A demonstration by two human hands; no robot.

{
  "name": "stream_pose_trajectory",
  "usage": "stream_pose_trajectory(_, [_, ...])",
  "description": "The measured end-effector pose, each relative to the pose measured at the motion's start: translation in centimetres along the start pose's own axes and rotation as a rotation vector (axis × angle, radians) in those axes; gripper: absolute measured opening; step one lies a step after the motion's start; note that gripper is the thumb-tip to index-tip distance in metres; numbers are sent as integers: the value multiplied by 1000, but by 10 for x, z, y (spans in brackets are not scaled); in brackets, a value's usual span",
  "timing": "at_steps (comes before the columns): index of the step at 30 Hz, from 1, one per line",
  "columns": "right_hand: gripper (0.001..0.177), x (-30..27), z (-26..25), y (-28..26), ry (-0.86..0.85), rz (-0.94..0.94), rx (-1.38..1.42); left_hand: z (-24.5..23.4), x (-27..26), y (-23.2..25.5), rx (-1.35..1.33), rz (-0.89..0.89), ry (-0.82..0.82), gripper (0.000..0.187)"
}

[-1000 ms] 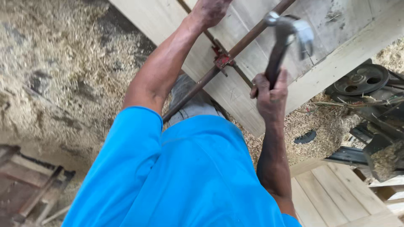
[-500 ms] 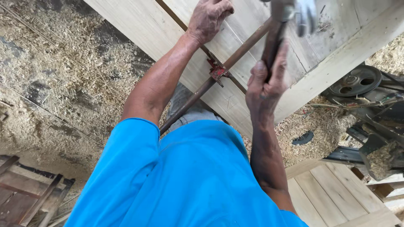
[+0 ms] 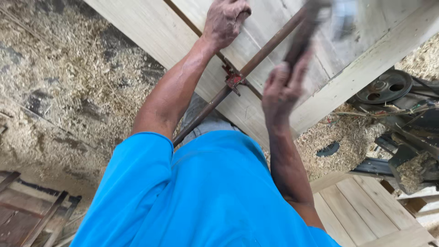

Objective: The person uses a hammer to drive nails into a wooden plank on a workbench. They repeatedly pick up nails and strike them into the wood, occasionally adjusting the plank's position.

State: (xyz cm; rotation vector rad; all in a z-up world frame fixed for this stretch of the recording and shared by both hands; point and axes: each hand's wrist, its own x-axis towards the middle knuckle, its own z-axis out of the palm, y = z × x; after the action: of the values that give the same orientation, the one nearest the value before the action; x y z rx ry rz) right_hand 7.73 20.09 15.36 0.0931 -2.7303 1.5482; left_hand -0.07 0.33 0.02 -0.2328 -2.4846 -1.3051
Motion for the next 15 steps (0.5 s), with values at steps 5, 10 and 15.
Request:
stream_pose_trajectory(5, [50, 19, -5, 2, -239, 160, -57, 12, 11, -13, -34, -16, -53, 7])
stream_pose_trajectory(10, [35, 22, -75, -56, 126, -37, 327, 3, -20, -13, -154, -266, 12, 22])
stream_pose_trajectory(15, [25, 16, -24, -5, 43, -225, -117, -32, -91, 11, 197, -347, 294, 29])
